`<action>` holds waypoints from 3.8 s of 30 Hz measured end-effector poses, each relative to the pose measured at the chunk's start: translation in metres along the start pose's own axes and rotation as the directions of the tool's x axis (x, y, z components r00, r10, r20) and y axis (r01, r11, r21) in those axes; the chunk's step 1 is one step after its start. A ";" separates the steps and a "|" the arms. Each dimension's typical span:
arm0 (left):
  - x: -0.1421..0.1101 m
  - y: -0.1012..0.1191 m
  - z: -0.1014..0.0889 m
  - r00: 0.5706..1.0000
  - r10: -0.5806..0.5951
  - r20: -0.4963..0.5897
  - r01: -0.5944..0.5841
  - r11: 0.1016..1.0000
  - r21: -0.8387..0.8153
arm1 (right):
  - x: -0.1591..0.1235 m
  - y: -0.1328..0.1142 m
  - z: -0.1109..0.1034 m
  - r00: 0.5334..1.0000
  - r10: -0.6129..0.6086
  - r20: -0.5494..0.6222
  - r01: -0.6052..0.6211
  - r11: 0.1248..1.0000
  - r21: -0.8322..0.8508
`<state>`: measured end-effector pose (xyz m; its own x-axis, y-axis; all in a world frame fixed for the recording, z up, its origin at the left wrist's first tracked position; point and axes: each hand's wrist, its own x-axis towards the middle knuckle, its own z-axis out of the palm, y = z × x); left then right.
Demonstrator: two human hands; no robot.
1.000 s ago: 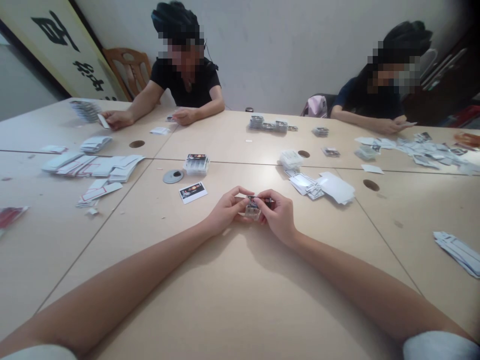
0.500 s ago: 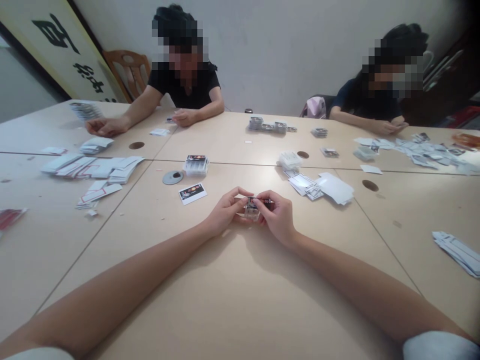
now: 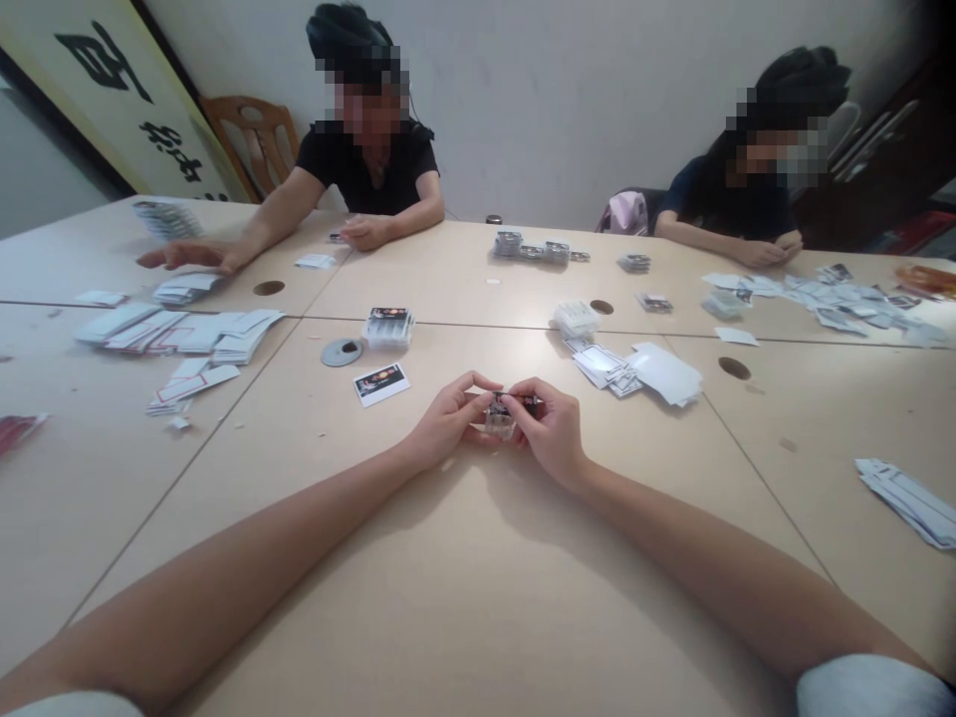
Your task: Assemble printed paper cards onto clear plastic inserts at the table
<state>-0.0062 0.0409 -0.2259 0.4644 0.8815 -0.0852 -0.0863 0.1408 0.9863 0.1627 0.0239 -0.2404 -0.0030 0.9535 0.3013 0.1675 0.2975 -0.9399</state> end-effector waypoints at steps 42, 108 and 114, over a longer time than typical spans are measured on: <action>0.002 -0.003 0.001 0.999 0.013 -0.050 -0.015 1.000 -0.028 | 0.000 -0.002 0.002 0.997 0.073 -0.004 -0.072 0.992 0.108; 0.003 -0.004 -0.002 0.989 0.004 -0.150 -0.011 0.999 -0.049 | 0.011 0.002 -0.003 0.961 0.224 -0.162 -0.202 0.969 0.142; 0.004 -0.004 -0.002 0.991 0.003 -0.132 -0.012 0.998 -0.068 | 0.011 0.000 -0.003 0.961 0.226 -0.157 -0.204 0.968 0.148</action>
<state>-0.0055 0.0446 -0.2303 0.3436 0.9337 -0.1004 -0.1511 0.1605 0.9754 0.1657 0.0342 -0.2370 0.1900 0.9765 0.1020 0.0171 0.1006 -0.9948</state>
